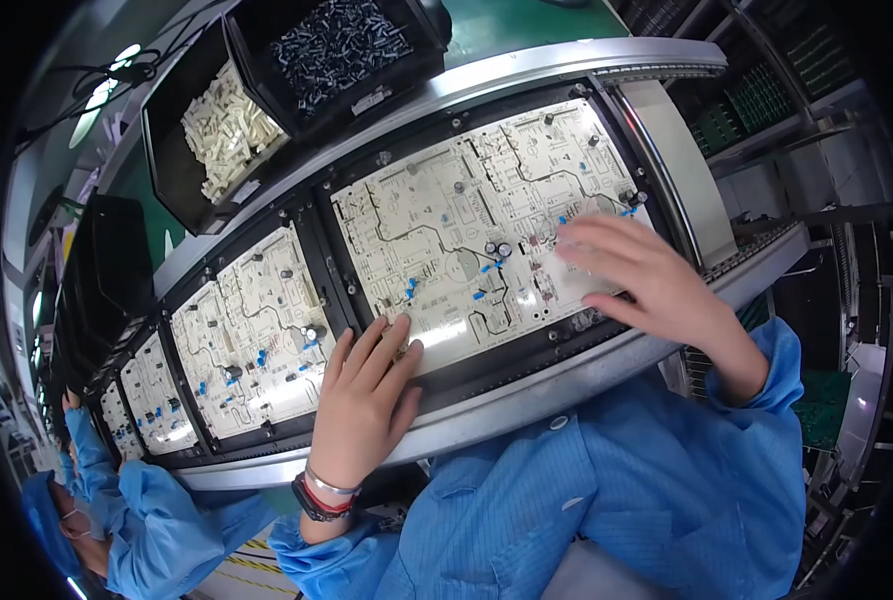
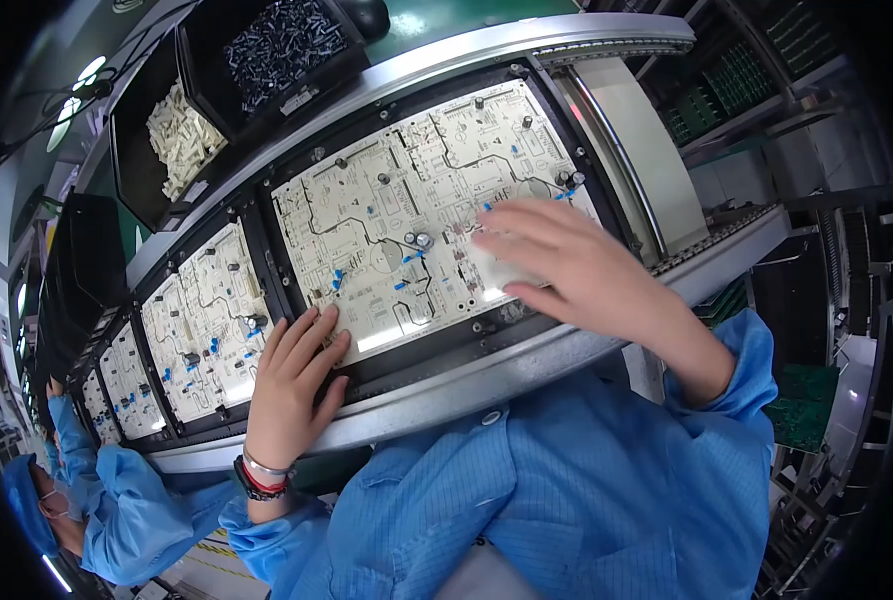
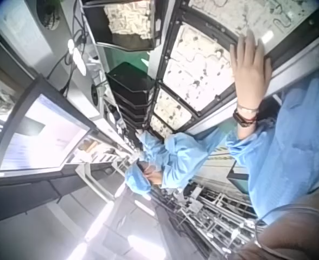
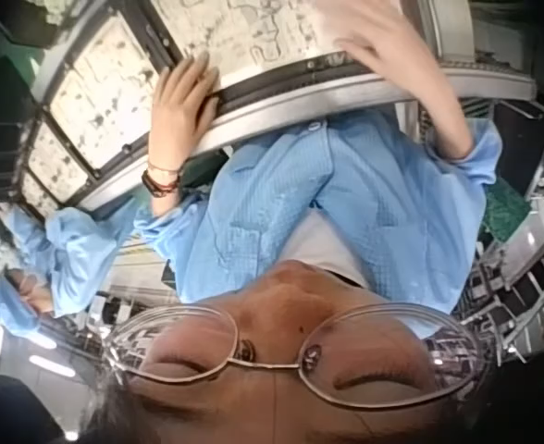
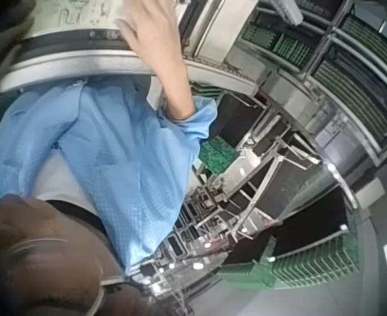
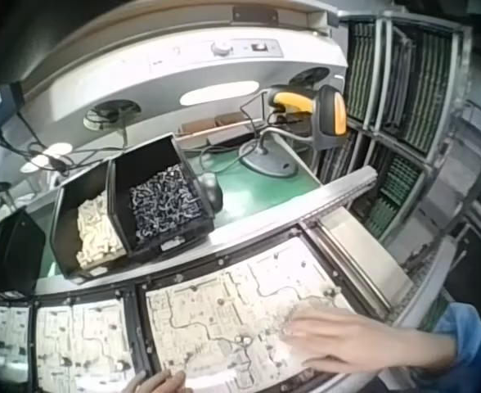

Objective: The person assembles electronic components onto printed circuit boards by hand, taking components from a component tray and placing them into a mounting frame.

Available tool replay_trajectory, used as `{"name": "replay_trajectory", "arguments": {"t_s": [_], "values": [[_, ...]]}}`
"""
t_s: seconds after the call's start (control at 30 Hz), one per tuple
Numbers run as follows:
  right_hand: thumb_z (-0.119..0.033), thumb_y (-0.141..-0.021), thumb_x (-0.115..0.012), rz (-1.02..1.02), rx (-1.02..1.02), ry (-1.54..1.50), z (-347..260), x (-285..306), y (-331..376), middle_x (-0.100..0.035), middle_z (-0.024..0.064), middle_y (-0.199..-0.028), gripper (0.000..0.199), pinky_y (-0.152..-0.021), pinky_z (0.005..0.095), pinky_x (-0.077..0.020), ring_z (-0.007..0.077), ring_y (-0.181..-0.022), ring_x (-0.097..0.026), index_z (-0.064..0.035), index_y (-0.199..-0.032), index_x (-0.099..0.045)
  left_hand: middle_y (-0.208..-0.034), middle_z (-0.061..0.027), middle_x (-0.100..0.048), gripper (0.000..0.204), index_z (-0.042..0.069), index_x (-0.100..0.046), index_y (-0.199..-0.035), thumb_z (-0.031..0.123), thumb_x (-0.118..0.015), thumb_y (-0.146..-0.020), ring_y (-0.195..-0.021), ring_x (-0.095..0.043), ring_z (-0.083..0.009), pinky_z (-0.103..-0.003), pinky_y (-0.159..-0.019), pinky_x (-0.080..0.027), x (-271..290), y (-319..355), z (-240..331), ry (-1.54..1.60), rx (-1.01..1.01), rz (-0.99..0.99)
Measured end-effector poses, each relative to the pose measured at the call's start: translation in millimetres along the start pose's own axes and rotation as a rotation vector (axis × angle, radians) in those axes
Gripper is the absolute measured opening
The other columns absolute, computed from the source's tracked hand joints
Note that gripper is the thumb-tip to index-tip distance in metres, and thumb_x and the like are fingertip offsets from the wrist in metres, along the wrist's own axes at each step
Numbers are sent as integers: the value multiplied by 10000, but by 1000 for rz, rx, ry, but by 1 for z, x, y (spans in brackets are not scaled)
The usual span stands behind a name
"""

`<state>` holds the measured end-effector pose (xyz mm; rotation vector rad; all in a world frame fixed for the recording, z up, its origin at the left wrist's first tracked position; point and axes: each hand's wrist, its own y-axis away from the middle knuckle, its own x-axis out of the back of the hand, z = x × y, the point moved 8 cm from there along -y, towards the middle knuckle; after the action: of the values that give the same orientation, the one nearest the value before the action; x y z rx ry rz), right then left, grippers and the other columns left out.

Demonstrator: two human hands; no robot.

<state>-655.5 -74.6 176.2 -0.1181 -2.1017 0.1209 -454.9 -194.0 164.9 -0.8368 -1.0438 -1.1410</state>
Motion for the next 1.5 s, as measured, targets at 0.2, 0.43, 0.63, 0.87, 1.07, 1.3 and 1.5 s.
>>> {"name": "replay_trajectory", "arguments": {"t_s": [0.2, 0.43, 0.63, 0.87, 1.07, 1.3, 1.5], "values": [[-193, -675, -742, -136, 195, 28, -20, -25, -7, -480, 67, -1306, 429, -1061, 499, -299, 344, -1275, -363, -126, -1085, -637, -1376, -104, -438, 523, 86, -539, -1232, 112, -662, -724, -1277, -396, -307, -503, -1073, -254, -3, 3, -3, 24, 12, -81], [-88, -747, -659, -51, 211, 153, -13, -6, -6, -493, 91, -1319, 325, -1042, 465, -338, 304, -1232, -445, -110, -1072, -647, -1396, -101, -415, 606, 54, -462, -1308, 155, -647, -740, -1307, -359, -296, -500, -1094, -193, -6, 5, -2, 45, 58, -88], [4, -791, -597, 294, -70, 230, 47, 55, -15, -559, 103, -1215, 385, -927, 352, -439, 282, -1110, -531, -96, -1163, -598, -1289, -83, -508, 424, 54, -572, -1153, 163, -653, -751, -1216, -439, -304, -498, -1052, -280, 6, -4, 3, -94, -61, -32], [-45, -813, -629, 299, -215, 133, 129, 77, -67, -577, 63, -1002, 271, -731, 280, -485, 186, -768, -573, -45, -1083, -605, -1240, -96, -534, 439, 100, -583, -1153, 124, -662, -722, -1177, -471, -307, -459, -999, -375, 26, -71, 55, -211, -288, 8], [-73, -803, -651, 380, -242, 192, 159, 64, -75, -542, 64, -892, 134, -687, 282, -475, 189, -750, -579, -14, -917, -612, -1394, -154, -369, 531, 108, -458, -1301, 185, -624, -803, -1229, -410, -359, -433, -997, -381, 1, -139, 40, -66, -324, 42], [-55, -789, -650, 467, -160, 187, 156, 63, -78, -531, 47, -812, 78, -619, 284, -442, 169, -667, -530, -6, -810, -594, -1379, -243, -345, 571, 137, -412, -1346, 343, -578, -840, -1198, -402, -366, -430, -1008, -338, -17, -170, 6, -198, -252, 122], [-51, -787, -650, 491, -188, 138, 159, 61, -81, -530, 50, -789, 75, -603, 272, -435, 163, -642, -520, 0, -804, -597, -1446, -187, -297, 573, 194, -361, -1402, 344, -537, -877, -1222, -396, -343, -418, -1034, -317, -18, -168, -7, -249, -223, 38]]}}
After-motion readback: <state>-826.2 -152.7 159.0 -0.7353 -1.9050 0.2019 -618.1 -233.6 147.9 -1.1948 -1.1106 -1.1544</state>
